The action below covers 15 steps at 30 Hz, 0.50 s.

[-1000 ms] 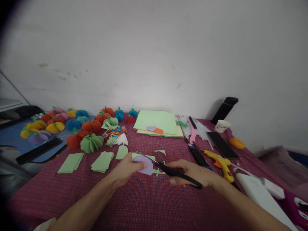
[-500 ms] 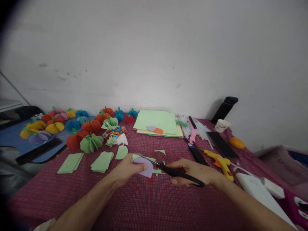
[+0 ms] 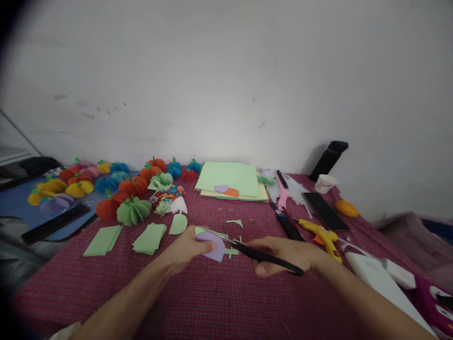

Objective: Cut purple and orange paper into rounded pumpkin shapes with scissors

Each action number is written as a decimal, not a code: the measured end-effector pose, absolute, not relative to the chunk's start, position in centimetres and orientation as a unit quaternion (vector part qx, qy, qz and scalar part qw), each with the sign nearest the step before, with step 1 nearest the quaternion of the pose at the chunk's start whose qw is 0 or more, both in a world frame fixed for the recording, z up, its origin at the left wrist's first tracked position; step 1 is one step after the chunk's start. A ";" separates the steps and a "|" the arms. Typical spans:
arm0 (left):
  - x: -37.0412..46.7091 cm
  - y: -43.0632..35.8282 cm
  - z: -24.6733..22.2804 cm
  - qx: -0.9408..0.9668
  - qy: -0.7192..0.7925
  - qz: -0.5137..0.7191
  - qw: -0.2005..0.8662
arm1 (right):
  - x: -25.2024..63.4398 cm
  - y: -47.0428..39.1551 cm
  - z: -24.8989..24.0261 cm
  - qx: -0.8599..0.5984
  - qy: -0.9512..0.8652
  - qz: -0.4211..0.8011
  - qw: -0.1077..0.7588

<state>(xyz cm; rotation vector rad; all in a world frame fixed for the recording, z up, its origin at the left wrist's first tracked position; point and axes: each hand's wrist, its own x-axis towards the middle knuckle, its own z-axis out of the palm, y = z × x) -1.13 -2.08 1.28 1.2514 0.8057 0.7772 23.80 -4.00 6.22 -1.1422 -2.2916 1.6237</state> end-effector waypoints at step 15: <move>-0.9 -2.1 1.1 0.595 0.362 0.314 0.646 | 25.9 -3.5 5.2 -0.457 -0.717 0.467 0.242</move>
